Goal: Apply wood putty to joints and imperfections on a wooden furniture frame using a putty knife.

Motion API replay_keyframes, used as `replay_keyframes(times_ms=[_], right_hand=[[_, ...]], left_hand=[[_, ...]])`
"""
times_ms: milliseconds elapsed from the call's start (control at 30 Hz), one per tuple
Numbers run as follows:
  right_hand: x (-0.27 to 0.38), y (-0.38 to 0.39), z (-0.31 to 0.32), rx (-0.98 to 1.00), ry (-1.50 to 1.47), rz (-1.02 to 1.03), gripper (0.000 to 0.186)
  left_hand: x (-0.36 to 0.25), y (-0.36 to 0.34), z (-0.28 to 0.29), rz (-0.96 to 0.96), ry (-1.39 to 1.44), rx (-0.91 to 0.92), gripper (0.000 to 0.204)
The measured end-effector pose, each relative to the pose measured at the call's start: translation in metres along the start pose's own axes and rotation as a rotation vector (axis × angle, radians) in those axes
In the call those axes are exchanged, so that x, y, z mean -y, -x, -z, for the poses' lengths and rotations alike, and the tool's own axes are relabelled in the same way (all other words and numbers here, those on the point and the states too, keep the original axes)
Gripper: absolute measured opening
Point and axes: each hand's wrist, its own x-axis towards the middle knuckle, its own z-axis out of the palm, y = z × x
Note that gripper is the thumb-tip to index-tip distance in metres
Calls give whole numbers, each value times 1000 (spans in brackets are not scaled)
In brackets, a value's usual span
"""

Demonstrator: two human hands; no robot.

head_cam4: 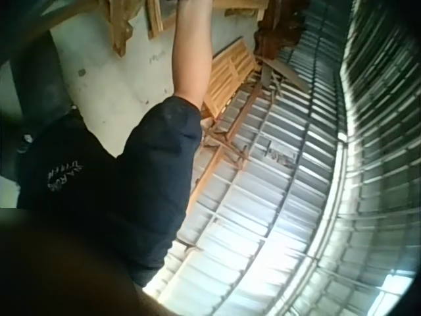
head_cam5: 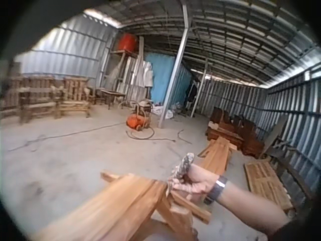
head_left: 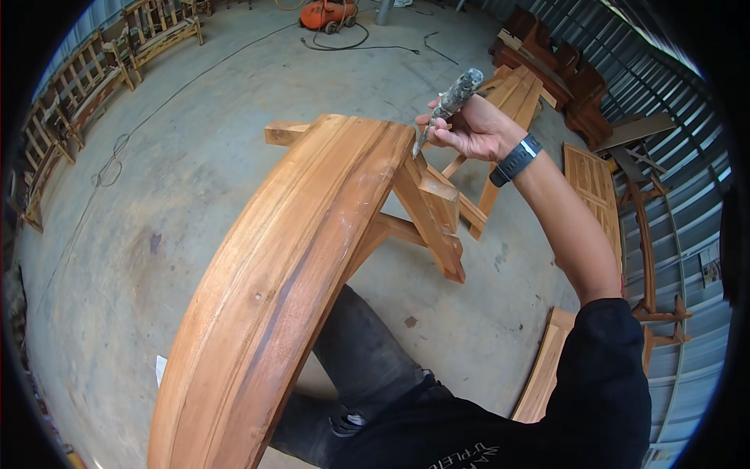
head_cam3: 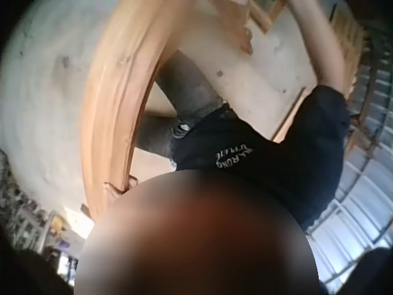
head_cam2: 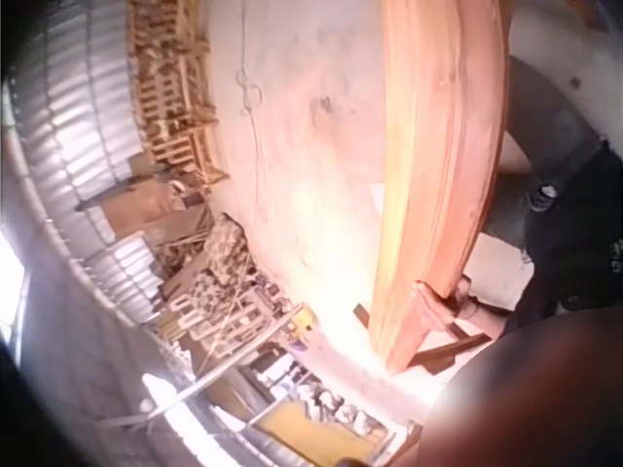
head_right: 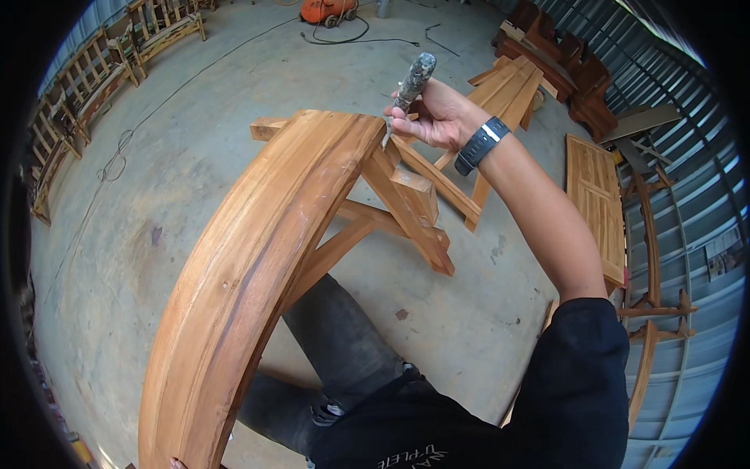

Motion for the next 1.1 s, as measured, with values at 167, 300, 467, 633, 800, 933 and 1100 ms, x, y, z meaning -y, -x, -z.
replay_keyframes(times_ms=[167,300,467,633,800,933,1100], right_hand=[[-3,-5,-37,-172,99,46,34],[1,-18,-53,-255,114,-65,32],[12,-13,-44,-164,-33,-147,32],[7,31,-3,242,-180,-187,47],[-81,90,-7,-372,940,470,56],[-106,63,33,-395,1354,736,52],[-117,50,28,-406,1382,692,46]], left_hand=[[11,7,-1,-37,80,-36,72],[5,0,3,0,52,20,75],[6,6,-1,-5,61,-1,71],[4,7,-5,0,38,-11,61],[-5,5,-5,24,58,-42,55],[-10,5,-3,9,22,-26,55],[-10,10,-4,-2,-39,-21,59]])
